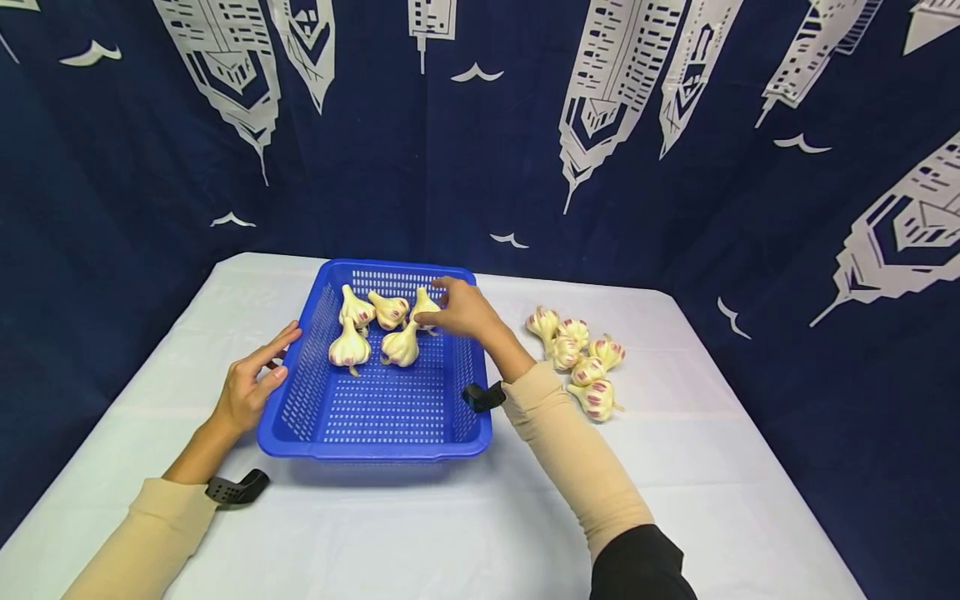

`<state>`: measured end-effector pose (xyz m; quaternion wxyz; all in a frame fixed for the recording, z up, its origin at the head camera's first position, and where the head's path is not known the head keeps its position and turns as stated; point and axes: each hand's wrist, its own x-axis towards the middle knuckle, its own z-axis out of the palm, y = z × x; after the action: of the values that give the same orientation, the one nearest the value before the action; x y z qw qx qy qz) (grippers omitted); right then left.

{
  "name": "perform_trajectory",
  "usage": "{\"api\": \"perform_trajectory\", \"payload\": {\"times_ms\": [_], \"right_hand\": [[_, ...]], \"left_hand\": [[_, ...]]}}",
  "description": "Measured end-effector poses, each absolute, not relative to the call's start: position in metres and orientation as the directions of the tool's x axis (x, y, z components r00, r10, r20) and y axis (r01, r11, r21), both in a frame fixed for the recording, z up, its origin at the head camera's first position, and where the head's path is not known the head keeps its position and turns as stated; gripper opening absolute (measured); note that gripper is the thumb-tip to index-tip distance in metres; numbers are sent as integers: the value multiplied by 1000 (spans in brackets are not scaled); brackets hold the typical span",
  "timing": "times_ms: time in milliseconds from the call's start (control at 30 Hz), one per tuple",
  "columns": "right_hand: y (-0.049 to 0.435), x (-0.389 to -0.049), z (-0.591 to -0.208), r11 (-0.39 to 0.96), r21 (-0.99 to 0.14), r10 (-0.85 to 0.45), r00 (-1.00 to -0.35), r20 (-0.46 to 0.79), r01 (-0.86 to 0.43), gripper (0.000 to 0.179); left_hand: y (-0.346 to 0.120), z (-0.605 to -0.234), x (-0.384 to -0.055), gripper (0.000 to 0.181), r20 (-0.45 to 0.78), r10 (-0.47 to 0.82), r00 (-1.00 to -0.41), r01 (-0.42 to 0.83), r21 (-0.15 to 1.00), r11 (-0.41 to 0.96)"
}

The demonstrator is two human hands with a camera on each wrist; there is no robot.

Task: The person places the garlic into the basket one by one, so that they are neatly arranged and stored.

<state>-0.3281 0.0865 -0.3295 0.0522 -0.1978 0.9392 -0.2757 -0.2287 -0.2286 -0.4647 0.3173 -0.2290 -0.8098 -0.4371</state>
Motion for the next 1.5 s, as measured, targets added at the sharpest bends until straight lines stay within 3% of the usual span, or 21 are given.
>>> {"api": "perform_trajectory", "payload": {"times_ms": [300, 533, 1100, 1500], "right_hand": [[119, -326, -318, 718, -626, -355, -934, 47, -304, 73], [153, -327, -315, 745, -615, -290, -956, 51, -259, 74], [212, -331, -324, 777, -615, -179, -984, -15, -132, 77], [243, -331, -330, 804, -587, -109, -994, 12, -95, 77]], "left_hand": [[-230, -466, -229, 51, 743, 86, -664, 671, 540, 508], [-230, -464, -230, 50, 776, 94, -623, 705, 506, 496], [-228, -464, -228, 49, 776, 91, -624, 701, 504, 504], [-227, -465, -229, 49, 773, 94, -627, 704, 511, 494]]}}
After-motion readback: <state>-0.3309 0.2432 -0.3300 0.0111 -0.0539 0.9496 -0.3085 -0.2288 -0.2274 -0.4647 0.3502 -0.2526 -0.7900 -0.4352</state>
